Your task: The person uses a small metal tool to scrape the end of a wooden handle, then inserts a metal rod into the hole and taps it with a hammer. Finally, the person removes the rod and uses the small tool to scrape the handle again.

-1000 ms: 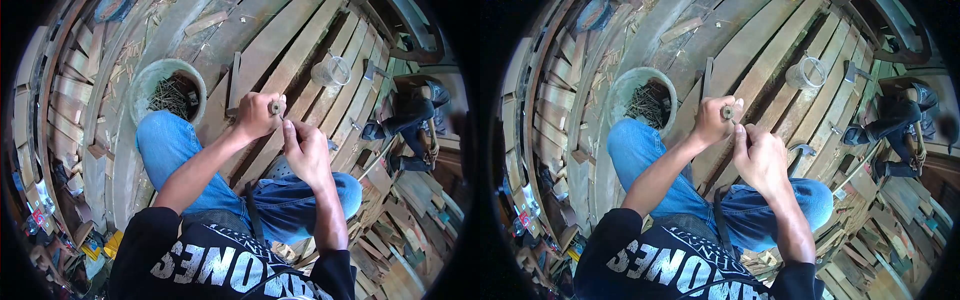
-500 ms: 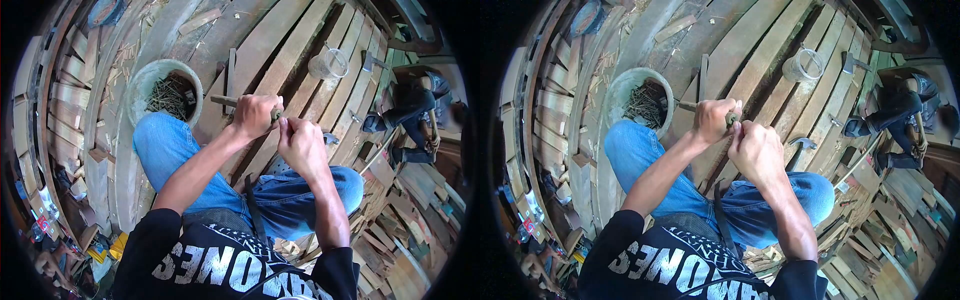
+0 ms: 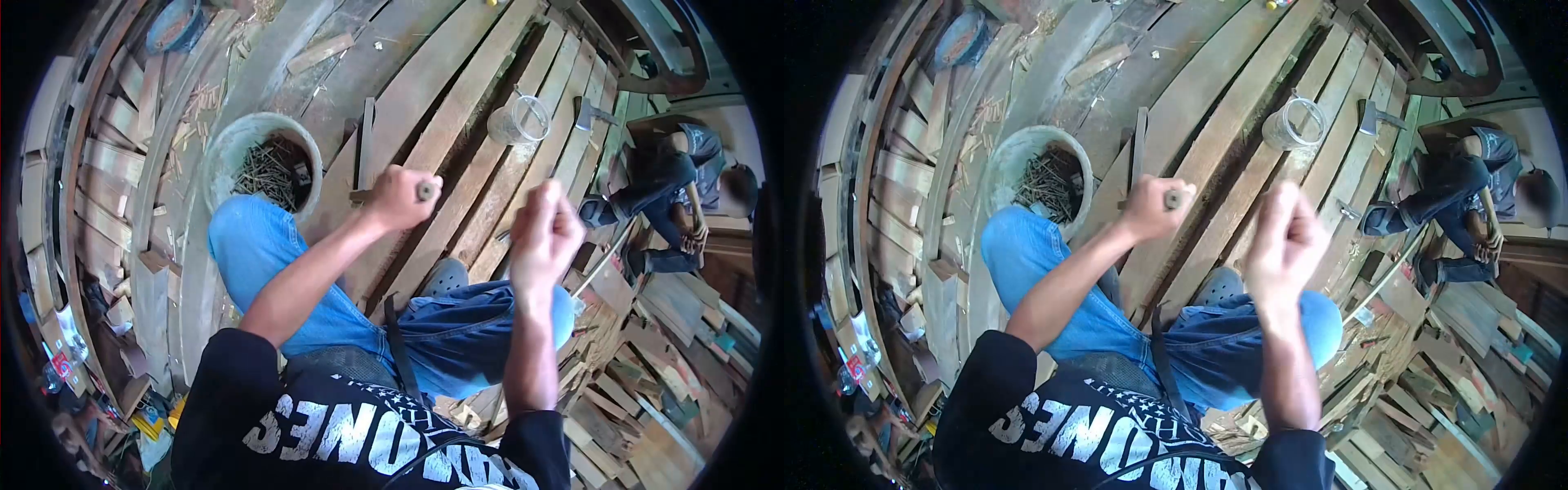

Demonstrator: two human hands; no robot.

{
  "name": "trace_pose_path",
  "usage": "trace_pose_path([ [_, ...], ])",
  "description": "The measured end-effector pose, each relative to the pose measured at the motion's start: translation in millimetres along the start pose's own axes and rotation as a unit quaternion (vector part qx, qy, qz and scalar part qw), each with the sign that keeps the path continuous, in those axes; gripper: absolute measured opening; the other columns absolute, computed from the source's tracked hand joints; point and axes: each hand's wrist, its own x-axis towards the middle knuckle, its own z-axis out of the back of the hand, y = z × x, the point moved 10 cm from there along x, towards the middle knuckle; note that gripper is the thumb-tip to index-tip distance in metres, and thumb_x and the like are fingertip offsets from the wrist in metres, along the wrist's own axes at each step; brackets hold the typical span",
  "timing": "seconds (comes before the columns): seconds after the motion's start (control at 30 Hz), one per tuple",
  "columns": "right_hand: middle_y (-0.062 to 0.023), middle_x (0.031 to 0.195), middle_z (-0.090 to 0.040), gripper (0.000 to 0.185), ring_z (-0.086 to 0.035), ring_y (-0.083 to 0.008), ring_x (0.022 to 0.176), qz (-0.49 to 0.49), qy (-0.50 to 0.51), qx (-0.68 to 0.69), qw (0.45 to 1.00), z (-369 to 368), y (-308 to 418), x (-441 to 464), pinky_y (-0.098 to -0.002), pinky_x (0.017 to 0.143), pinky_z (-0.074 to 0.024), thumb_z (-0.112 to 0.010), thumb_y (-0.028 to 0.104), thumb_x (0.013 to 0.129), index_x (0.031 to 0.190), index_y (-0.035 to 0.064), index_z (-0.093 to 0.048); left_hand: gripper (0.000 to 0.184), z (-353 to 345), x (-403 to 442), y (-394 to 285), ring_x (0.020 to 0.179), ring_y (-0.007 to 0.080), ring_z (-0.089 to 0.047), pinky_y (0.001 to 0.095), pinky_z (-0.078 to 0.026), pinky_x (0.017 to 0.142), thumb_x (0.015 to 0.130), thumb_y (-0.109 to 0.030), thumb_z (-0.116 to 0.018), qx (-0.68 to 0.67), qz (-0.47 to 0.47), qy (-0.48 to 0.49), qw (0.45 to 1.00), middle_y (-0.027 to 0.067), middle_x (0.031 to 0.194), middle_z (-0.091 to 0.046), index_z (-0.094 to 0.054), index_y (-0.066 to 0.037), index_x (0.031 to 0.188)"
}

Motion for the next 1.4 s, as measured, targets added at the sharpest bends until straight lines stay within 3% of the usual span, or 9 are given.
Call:
trace_pose_path([
  [0.07, -0.0014, 0.05, -0.041, 0.037, -0.037, -0.0066, 0.045, 0.098, 0.081, -0.185, 0.974, -29, 6, -10, -0.0276, 0.043, -0.0294, -0.054, 0.015, 0.1, 0.066, 0.0011, -0.05, 0.027, 18, -7, 0, 0.048, 0.028, -0.059, 0.0375, -0.04, 0.046, 0.089, -0.015, -0.062, 0.054, -0.03, -0.069, 0.996, 0.0179, 0.056, -0.054, -0.06, -0.003, 0.065],
  [0.13, -0.0115, 0.047, -0.043, 0.031, -0.043, -0.0174, 0.039, 0.054, 0.161, -0.272, 0.947, -48, -4, -18, -0.0337, 0.043, -0.0359, -0.057, 0.014, 0.097, 0.07, -0.0006, -0.054, 0.031, 30, -7, -28, 0.043, 0.0237, -0.051, 0.0375, -0.038, 0.045, 0.088, -0.016, -0.065, -0.006, -0.065, -0.148, 0.987, 0.0171, 0.053, -0.047, -0.054, -0.002, 0.062],
  [0.17, -0.0169, 0.049, -0.048, 0.027, -0.049, -0.0282, 0.039, 0.015, 0.179, -0.272, 0.946, -53, -13, -23, -0.0372, 0.043, -0.0397, -0.058, 0.014, 0.096, 0.073, 0.0006, -0.059, 0.038, 19, -5, -22, 0.046, 0.0345, -0.052, 0.0439, -0.038, 0.046, 0.088, -0.025, -0.065, -0.04, -0.024, -0.114, 0.992, 0.0173, 0.052, -0.048, -0.052, -0.006, 0.059],
  [0.3, -0.0184, 0.05, -0.052, 0.027, -0.056, -0.0345, 0.044, -0.011, 0.219, -0.348, 0.912, -59, -14, -28, -0.0415, 0.045, -0.0424, -0.058, 0.017, 0.095, 0.074, 0.0009, -0.06, 0.043, 19, -1, -46, 0.047, 0.034, -0.05, 0.0429, -0.038, 0.048, 0.086, -0.025, -0.068, -0.03, -0.071, -0.099, 0.992, 0.0172, 0.052, -0.046, -0.045, -0.003, 0.057],
  [0.4, -0.0181, 0.05, -0.052, 0.026, -0.056, -0.0348, 0.045, -0.025, 0.2, -0.379, 0.903, -46, -19, -29, -0.0424, 0.047, -0.0436, -0.058, 0.018, 0.095, 0.075, 0.0018, -0.061, 0.035, 19, 0, -35, 0.049, 0.0341, -0.051, 0.0438, -0.039, 0.05, 0.083, -0.022, -0.07, -0.032, -0.016, -0.1, 0.994, 0.0172, 0.054, -0.048, -0.048, -0.002, 0.063],
  [0.5, -0.0189, 0.052, -0.054, 0.027, -0.059, -0.0371, 0.049, -0.037, 0.207, -0.39, 0.896, -47, -17, -32, -0.0439, 0.051, -0.0463, -0.059, 0.02, 0.095, 0.075, 0.0022, -0.062, 0.027, 16, -6, -43, 0.053, 0.0348, -0.058, 0.0438, -0.041, 0.051, 0.081, -0.021, -0.072, -0.106, -0.082, -0.092, 0.987, 0.0161, 0.056, -0.051, -0.051, -0.004, 0.076],
  [0.83, -0.0216, 0.056, -0.056, 0.029, -0.062, -0.0397, 0.056, -0.035, 0.242, -0.404, 0.881, -53, -21, -39, -0.0462, 0.057, -0.0496, -0.06, 0.021, 0.092, 0.071, 0.0012, -0.061, 0.045, 20, -10, -50, 0.046, 0.0359, -0.048, 0.0405, -0.037, 0.045, 0.089, -0.026, -0.067, -0.024, -0.084, -0.074, 0.993, 0.0173, 0.051, -0.045, -0.046, -0.003, 0.056],
  [1.17, -0.0198, 0.052, -0.054, 0.031, -0.061, -0.0377, 0.051, -0.014, 0.229, -0.41, 0.883, -49, -17, -39, -0.0445, 0.053, -0.0489, -0.062, 0.021, 0.091, 0.067, 0.0021, -0.062, 0.037, 22, -13, -58, 0.051, 0.0362, -0.055, 0.0425, -0.04, 0.047, 0.087, -0.024, -0.066, 0.002, -0.144, -0.093, 0.985, 0.0166, 0.054, -0.049, -0.048, -0.006, 0.06],
  [1.4, -0.0181, 0.052, -0.055, 0.03, -0.058, -0.0332, 0.049, -0.01, 0.247, -0.426, 0.871, -51, -17, -41, -0.0404, 0.052, -0.0458, -0.061, 0.019, 0.092, 0.069, 0.0001, -0.062, 0.025, 24, -17, -72, 0.053, 0.0273, -0.06, 0.0393, -0.045, 0.049, 0.088, -0.018, -0.064, 0.107, -0.218, -0.108, 0.964, 0.0092, 0.057, -0.056, -0.056, -0.008, 0.066],
])
